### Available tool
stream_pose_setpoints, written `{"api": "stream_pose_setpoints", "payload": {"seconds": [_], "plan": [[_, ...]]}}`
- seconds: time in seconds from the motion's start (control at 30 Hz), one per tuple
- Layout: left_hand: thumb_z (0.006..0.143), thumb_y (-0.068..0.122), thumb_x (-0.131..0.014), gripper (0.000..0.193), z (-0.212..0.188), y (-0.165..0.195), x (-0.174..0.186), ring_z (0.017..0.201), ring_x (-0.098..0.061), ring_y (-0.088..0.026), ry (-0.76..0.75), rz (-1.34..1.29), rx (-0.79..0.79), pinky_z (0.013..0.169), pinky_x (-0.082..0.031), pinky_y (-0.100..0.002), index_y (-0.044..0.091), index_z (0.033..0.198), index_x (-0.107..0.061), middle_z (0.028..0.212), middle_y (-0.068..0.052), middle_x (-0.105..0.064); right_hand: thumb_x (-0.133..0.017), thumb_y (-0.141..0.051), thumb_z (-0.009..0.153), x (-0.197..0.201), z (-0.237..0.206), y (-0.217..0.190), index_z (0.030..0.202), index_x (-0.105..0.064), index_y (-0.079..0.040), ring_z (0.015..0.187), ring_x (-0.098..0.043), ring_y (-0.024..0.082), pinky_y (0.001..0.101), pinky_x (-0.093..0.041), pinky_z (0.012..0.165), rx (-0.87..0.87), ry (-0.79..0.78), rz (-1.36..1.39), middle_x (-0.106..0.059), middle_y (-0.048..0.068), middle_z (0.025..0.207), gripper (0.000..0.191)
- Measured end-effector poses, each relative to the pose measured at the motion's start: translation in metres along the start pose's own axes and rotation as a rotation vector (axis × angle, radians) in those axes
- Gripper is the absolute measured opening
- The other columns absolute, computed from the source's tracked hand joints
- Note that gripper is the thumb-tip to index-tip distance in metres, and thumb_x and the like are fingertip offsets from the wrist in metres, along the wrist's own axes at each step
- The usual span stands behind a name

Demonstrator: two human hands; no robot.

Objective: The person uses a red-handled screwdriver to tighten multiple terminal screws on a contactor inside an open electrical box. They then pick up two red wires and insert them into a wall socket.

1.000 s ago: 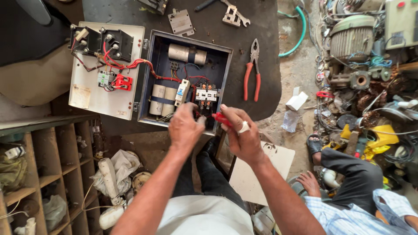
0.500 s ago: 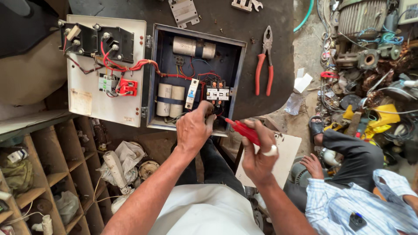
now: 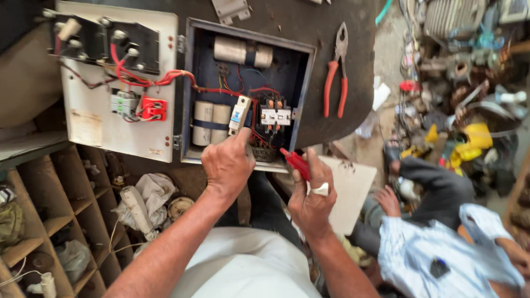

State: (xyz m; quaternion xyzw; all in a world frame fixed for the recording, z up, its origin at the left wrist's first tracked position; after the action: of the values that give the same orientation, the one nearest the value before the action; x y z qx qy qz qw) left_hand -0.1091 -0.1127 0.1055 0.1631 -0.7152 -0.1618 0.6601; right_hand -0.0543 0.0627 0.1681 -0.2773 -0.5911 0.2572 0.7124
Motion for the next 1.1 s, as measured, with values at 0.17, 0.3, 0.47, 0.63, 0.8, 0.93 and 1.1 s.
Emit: {"api": "stream_pose_setpoints", "payload": {"seconds": [0.17, 0.3, 0.47, 0.63, 0.8, 0.93, 1.1], "plan": [[0.089, 0.021, -0.074, 0.015, -0.011, 0.005, 0.043, 0.074, -0.068, -0.032, 0.237, -0.166, -0.027, 0.065, -0.051, -0.043, 0.015, 0.102, -0.072, 0.091, -0.008, -0.069, -0.068, 0.007, 0.095, 0.002, -0.002, -0.008, 0.147, -0.053, -0.003, 0.106, -0.070, 0.030, 0.0372, -0.058, 0.092, -0.035, -0.014, 0.080, -0.065, 0.018, 0.119, 0.054], [0.088, 0.023, -0.072, 0.026, -0.020, 0.035, 0.065, 0.086, -0.070, -0.035, 0.393, -0.090, -0.171, 0.073, -0.052, -0.048, 0.010, 0.110, -0.069, 0.106, -0.008, -0.064, -0.069, 0.005, 0.095, 0.011, 0.000, -0.023, 0.143, -0.054, -0.004, 0.108, -0.069, 0.033, 0.0391, -0.057, 0.094, 0.066, -0.004, 0.080, -0.066, 0.019, 0.121, 0.051], [0.091, 0.016, -0.071, 0.029, 0.000, 0.042, 0.035, 0.077, -0.068, -0.037, 0.140, -0.206, -0.009, 0.066, -0.053, -0.049, 0.008, 0.120, -0.069, 0.102, -0.011, -0.065, -0.070, 0.004, 0.096, 0.019, 0.005, -0.037, 0.141, -0.056, -0.004, 0.102, -0.068, 0.031, 0.0385, -0.056, 0.090, 0.137, 0.000, 0.101, -0.066, 0.017, 0.117, 0.049], [0.084, 0.010, -0.066, 0.021, -0.004, 0.027, 0.022, 0.081, -0.068, -0.036, 0.103, -0.043, 0.159, 0.068, -0.052, -0.050, 0.018, 0.102, -0.073, 0.105, -0.011, -0.065, -0.070, 0.004, 0.095, 0.034, 0.020, -0.039, 0.138, -0.056, -0.004, 0.107, -0.067, 0.031, 0.0395, -0.056, 0.093, 0.227, 0.018, 0.118, -0.065, 0.017, 0.119, 0.047], [0.081, 0.023, -0.068, 0.015, -0.006, 0.046, -0.001, 0.114, -0.053, -0.037, 0.117, 0.169, 0.270, 0.087, -0.040, -0.055, 0.015, 0.092, -0.075, 0.128, -0.020, -0.059, -0.070, 0.005, 0.095, 0.040, 0.044, -0.035, 0.139, -0.053, -0.004, 0.108, -0.065, 0.035, 0.0441, -0.054, 0.094, 0.389, -0.010, 0.049, -0.064, 0.018, 0.120, 0.048], [0.087, 0.026, -0.067, 0.016, -0.002, 0.050, -0.015, 0.122, -0.045, -0.036, -0.001, 0.221, 0.397, 0.108, -0.028, -0.061, 0.018, 0.087, -0.081, 0.127, -0.015, -0.060, -0.069, 0.007, 0.097, 0.037, 0.060, -0.027, 0.140, -0.055, -0.005, 0.101, -0.070, 0.030, 0.0377, -0.058, 0.086, 0.339, -0.119, 0.178, -0.065, 0.019, 0.118, 0.046], [0.077, 0.027, -0.068, 0.019, 0.007, 0.049, -0.011, 0.120, -0.044, -0.036, -0.029, 0.236, 0.477, 0.095, -0.030, -0.061, 0.017, 0.085, -0.082, 0.126, -0.012, -0.058, -0.069, 0.007, 0.097, 0.033, 0.072, -0.028, 0.140, -0.055, -0.006, 0.101, -0.070, 0.031, 0.0392, -0.058, 0.088, 0.393, -0.185, 0.224, -0.066, 0.018, 0.118, 0.047]]}}
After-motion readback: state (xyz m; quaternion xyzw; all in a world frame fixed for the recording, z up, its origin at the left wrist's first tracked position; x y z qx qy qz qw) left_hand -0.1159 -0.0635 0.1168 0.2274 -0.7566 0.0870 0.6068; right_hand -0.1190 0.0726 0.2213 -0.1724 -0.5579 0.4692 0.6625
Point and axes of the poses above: each hand's wrist, its own z-axis towards the middle knuckle, its own x-axis out of the back of the hand, y = z × x, the point moved 5 cm from there along z, towards the middle knuckle
